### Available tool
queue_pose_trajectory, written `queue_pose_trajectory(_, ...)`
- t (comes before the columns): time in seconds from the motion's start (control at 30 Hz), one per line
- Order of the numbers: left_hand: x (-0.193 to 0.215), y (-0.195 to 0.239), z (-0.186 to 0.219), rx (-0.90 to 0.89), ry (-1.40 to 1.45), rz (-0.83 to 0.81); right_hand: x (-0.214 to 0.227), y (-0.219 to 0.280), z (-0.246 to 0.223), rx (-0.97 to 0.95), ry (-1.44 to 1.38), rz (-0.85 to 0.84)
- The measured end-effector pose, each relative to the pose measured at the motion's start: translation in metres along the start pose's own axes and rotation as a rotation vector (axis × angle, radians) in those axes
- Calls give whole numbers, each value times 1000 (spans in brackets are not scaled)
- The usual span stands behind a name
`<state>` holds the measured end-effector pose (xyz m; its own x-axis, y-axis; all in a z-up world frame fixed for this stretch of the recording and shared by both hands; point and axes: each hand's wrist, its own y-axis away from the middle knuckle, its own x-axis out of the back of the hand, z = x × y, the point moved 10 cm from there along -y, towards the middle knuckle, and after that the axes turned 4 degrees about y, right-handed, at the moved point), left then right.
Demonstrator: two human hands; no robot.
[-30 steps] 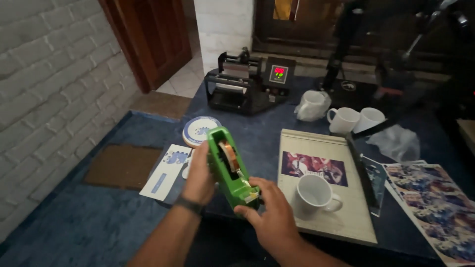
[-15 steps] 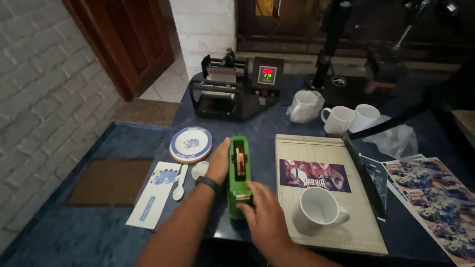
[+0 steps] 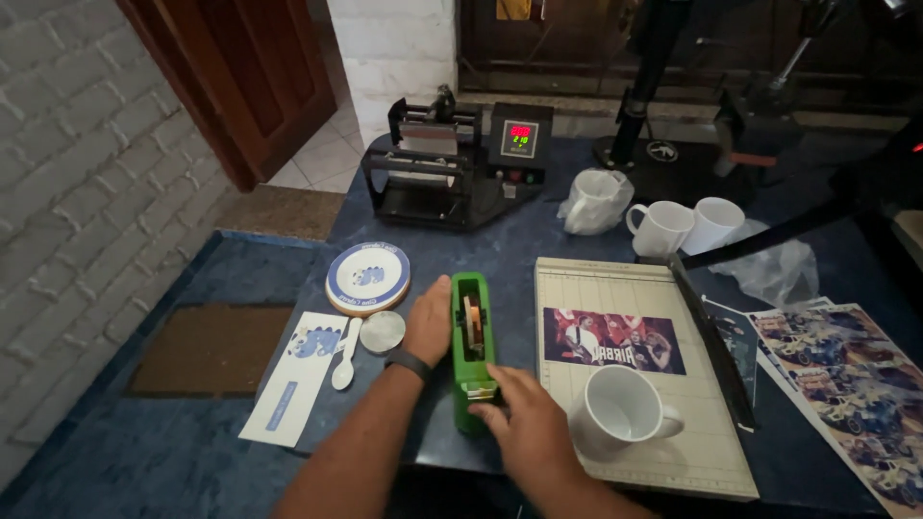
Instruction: Trimming printed sublimation paper to size and wrapping it around a ceramic mug in preparation for heat pressing.
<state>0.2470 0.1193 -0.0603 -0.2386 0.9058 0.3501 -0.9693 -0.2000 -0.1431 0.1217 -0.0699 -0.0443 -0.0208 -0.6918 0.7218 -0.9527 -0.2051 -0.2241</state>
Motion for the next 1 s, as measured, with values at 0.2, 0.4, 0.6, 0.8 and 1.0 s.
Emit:
queue_pose_trajectory(0.2, 4, 38, -24, -239, 35, 101, 0, -4, 12, -198, -29, -77)
queue_pose_trajectory(0.4, 23, 150, 53, -316, 212, -141, 6, -10, 2, -197, -92, -105)
queue_pose_trajectory(0.6, 13, 151, 50, -335, -38, -143, 2, -24, 5, -191, -41, -133)
queue_pose_trajectory(0.8, 5, 149, 53, -283, -149, -115, 14, -37, 12, -378, -71, -119)
queue_pose_trajectory(1.0, 3, 151, 53, -293, -171, -96, 18, -35, 6, -523, -197, -148)
